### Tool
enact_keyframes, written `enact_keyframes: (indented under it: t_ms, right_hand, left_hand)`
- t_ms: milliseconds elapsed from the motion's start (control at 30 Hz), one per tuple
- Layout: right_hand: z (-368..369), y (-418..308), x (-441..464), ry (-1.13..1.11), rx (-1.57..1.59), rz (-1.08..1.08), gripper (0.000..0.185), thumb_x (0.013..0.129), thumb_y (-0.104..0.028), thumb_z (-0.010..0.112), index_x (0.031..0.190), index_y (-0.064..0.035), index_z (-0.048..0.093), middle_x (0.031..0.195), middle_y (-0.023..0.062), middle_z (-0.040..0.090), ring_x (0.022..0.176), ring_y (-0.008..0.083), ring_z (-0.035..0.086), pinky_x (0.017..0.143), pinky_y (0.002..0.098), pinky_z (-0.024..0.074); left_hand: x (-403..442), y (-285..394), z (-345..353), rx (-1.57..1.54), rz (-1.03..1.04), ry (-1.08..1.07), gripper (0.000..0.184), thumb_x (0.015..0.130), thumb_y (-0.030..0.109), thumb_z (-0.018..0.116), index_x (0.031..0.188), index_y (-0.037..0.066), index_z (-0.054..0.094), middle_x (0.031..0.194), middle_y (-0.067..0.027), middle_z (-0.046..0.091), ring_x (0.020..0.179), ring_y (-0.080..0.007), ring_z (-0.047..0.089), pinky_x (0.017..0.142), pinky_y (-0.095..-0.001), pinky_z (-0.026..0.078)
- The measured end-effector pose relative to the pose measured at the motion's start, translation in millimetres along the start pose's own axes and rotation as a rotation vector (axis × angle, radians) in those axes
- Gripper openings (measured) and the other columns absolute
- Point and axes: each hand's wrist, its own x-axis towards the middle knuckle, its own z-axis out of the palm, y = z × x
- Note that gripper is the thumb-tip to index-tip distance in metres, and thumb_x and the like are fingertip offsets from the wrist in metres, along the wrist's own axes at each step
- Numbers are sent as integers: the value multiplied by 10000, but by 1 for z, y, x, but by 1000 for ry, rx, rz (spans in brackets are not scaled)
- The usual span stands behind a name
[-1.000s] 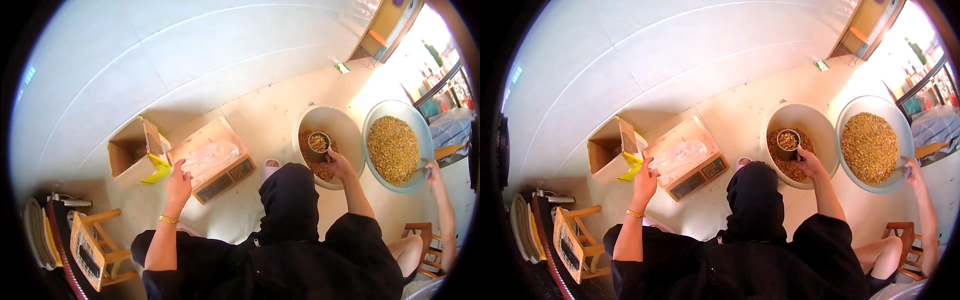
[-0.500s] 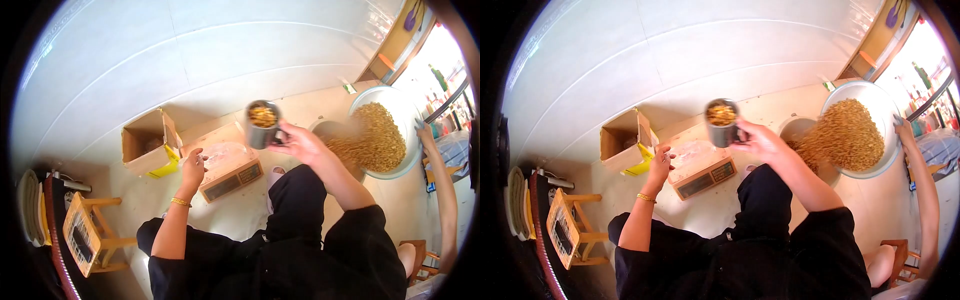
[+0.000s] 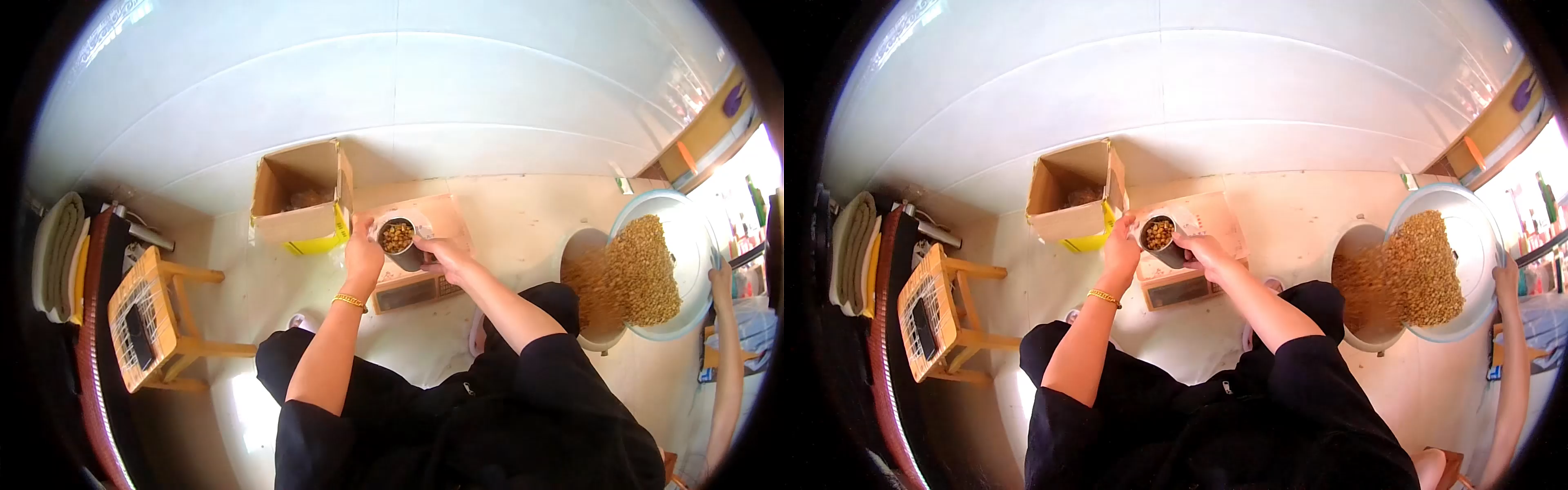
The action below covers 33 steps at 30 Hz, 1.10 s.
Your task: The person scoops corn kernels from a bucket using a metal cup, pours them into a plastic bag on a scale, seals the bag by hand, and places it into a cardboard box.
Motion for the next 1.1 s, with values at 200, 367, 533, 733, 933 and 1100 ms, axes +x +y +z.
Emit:
enact_keyframes:
  t_ms: [200,367,533,733,933,1100]
  right_hand:
    - [9,3,2,19,-215,-77,248,871,-267,585,799,-30,600,821,51,594,765,140,573,652,276,482]
    - [2,12,6,-18,137,-32,124,879,-129,485,856,-37,564,813,29,572,742,139,557,631,310,502]
    - [-16,30,27,123,428,13,167,886,-283,558,882,-120,595,769,12,521,791,155,517,752,364,447]
    - [-44,49,46,452,88,-27,272,895,-315,547,914,-52,609,831,55,580,798,204,545,765,375,450]
    - [-60,51,41,623,-648,-123,274,824,-263,619,913,-11,678,922,206,652,967,353,587,814,412,461]
    - [-52,64,35,644,-951,-257,260,800,-253,635,904,-19,679,877,223,641,935,385,585,793,430,478]
  left_hand:
    - [-15,40,-1,-456,-122,-370,415,810,-72,367,1192,30,495,964,-35,594,611,-68,445,573,-199,398]
    - [-41,67,9,-387,-125,-599,406,819,-57,386,1206,27,474,1008,-45,591,617,-75,468,591,-207,411]
    - [-37,65,14,-668,-266,-546,385,833,-49,403,1194,41,501,978,-41,582,664,-83,499,634,-220,433]
    - [-24,40,29,-668,-341,-476,318,866,-17,431,1162,16,543,1035,-59,579,769,-114,530,713,-233,447]
    - [-26,47,34,-640,-355,-464,347,912,90,435,1246,30,507,1108,-21,558,907,-119,539,800,-247,411]
    - [-27,48,35,-512,-379,-478,374,933,169,447,1286,52,484,1128,4,554,922,-98,537,803,-263,377]
